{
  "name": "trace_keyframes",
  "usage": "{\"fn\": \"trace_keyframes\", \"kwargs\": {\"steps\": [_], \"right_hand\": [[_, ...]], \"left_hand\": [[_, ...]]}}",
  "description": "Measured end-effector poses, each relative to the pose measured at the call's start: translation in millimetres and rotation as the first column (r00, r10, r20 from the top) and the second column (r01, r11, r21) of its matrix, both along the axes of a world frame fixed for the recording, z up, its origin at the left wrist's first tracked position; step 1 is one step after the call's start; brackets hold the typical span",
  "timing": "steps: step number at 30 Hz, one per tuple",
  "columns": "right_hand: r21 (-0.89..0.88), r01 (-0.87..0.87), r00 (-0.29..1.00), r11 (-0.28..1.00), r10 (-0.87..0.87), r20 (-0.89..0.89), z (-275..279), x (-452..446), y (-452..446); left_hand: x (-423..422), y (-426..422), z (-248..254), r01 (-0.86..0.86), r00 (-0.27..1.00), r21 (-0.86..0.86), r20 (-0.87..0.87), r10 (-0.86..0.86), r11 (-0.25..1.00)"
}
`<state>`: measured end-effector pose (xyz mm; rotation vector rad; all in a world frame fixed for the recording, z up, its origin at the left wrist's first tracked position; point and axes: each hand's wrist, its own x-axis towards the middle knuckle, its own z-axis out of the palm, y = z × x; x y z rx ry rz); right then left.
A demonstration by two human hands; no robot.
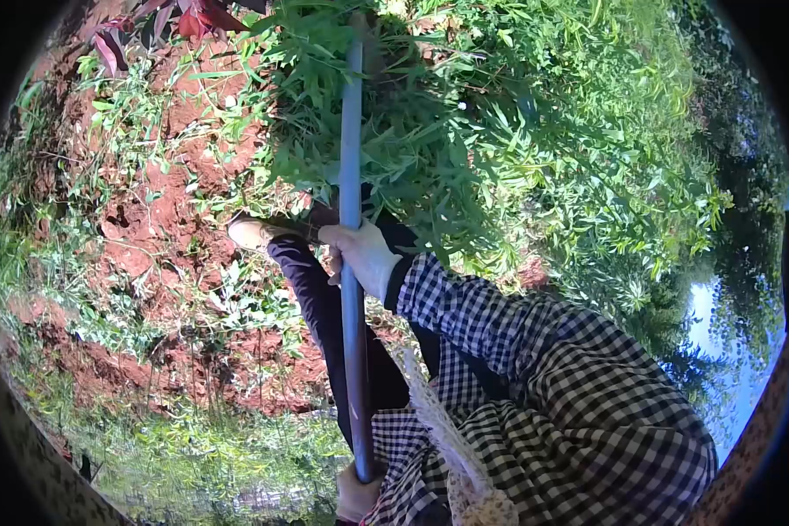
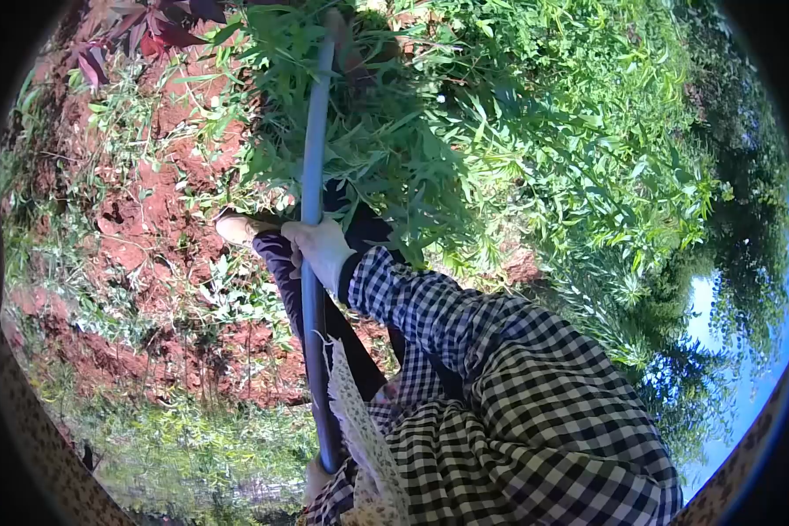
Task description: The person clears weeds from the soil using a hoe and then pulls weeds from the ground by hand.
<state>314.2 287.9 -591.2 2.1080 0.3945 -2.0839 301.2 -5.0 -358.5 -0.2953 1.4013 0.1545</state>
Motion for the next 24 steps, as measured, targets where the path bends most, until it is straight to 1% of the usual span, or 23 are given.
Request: {"fn": "trace_keyframes", "kwargs": {"steps": [1, 2, 3, 4, 5, 6, 7, 8, 9, 10, 11, 12, 13, 14, 15, 16, 18, 19, 20, 21, 22, 23, 24], "right_hand": [[-0.006, -0.002, 1.0, 1.0, 0.002, -0.015, 5, 2, 10], [0.024, -0.01, 0.996, 1.0, 0.013, -0.087, 10, 7, 23], [0.056, 0.016, 0.998, 0.998, -0.013, -0.066, 7, 9, 33], [0.087, 0.042, 0.998, 0.995, -0.038, -0.045, 3, 9, 44], [0.171, 0.001, 0.999, 0.985, 0.005, -0.033, 1, 11, 55], [0.165, 0.021, 0.997, 0.986, -0.009, -0.073, -11, 19, 63], [0.158, 0.046, 0.993, 0.986, -0.027, -0.116, -18, 24, 65], [0.159, 0.065, 0.997, 0.985, -0.057, -0.056, -20, 27, 59], [0.125, 0.087, 0.994, 0.988, -0.078, -0.073, -30, 41, 41], [0.088, 0.105, 0.991, 0.991, -0.097, -0.09, -37, 55, 22], [0.045, 0.047, 0.998, 0.998, -0.045, -0.042, -29, 49, 18], [0.017, 0.018, 0.998, 1.0, -0.017, -0.066, -22, 49, 5], [-0.008, -0.014, 0.996, 1.0, 0.013, -0.088, -13, 50, -8], [-0.058, 0.02, 1.0, 0.998, -0.021, -0.022, -3, 49, -21], [-0.107, 0.045, 0.999, 0.993, -0.042, 0.03, 0, 41, -27], [-0.104, 0.057, 0.998, 0.993, -0.054, 0.024, 0, 42, -25], [-0.061, 0.081, 0.997, 0.995, -0.079, 0.025, 2, 41, -10], [-0.018, 0.068, 0.998, 0.998, -0.068, -0.01, 1, 40, 4], [0.022, 0.057, 0.997, 0.998, -0.056, -0.046, 0, 38, 17], [0.066, 0.056, 0.995, 0.996, -0.051, -0.082, 11, 30, 37], [0.09, 0.088, 0.987, 0.992, -0.074, -0.145, 5, 31, 51], [0.112, 0.125, 0.973, 0.986, -0.099, -0.211, -1, 32, 64], [0.103, 0.135, 0.955, 0.985, -0.102, -0.277, 7, 29, 79]], "left_hand": [[-4, 19, -3, 0.043, 0.999, -0.005, -0.001, -0.043, 0.999], [-7, 34, -10, 0.087, 0.996, -0.004, -0.003, -0.087, 0.996], [-8, 42, -19, 0.049, 0.998, 0.107, -0.034, -0.045, 0.993], [-7, 44, -29, 0.047, 0.999, 0.12, -0.029, -0.044, 0.992], [-6, 47, -39, 0.046, 0.999, 0.132, -0.025, -0.043, 0.99], [-6, 58, -47, 0.012, 0.999, 0.124, -0.034, -0.008, 0.992], [-4, 57, -53, 0.025, 1.0, 0.115, -0.02, -0.023, 0.993], [-3, 55, -57, 0.041, 0.999, 0.111, -0.012, -0.04, 0.993], [-3, 53, -51, 0.124, 0.991, 0.123, -0.058, -0.118, 0.985], [2, 44, -41, 0.199, 0.979, 0.083, -0.067, -0.193, 0.977], [2, 36, -32, 0.209, 0.978, 0.047, -0.032, -0.208, 0.977], [3, 25, -21, 0.22, 0.975, 0.006, 0.004, -0.22, 0.975], [8, 5, -9, 0.214, 0.977, 0.041, -0.034, -0.212, 0.976], [10, -11, 5, 0.186, 0.982, 0.021, -0.034, -0.186, 0.982], [9, -7, 10, 0.15, 0.988, -0.002, -0.05, -0.149, 0.989], [7, -3, 11, 0.192, 0.98, 0.016, -0.045, -0.191, 0.981], [5, 17, 5, 0.176, 0.983, -0.019, -0.046, -0.176, 0.984], [5, 21, -5, 0.091, 0.993, 0.134, -0.087, -0.08, 0.987], [7, 27, -15, 0.109, 0.99, 0.13, -0.103, -0.096, 0.985], [6, 37, -23, 0.129, 0.986, 0.119, -0.119, -0.115, 0.984], [6, 49, -34, 0.156, 0.979, 0.166, -0.16, -0.13, 0.974], [4, 61, -42, 0.137, 0.981, 0.172, -0.156, -0.111, 0.975], [2, 72, -47, 0.124, 0.983, 0.179, -0.156, -0.097, 0.976]]}}
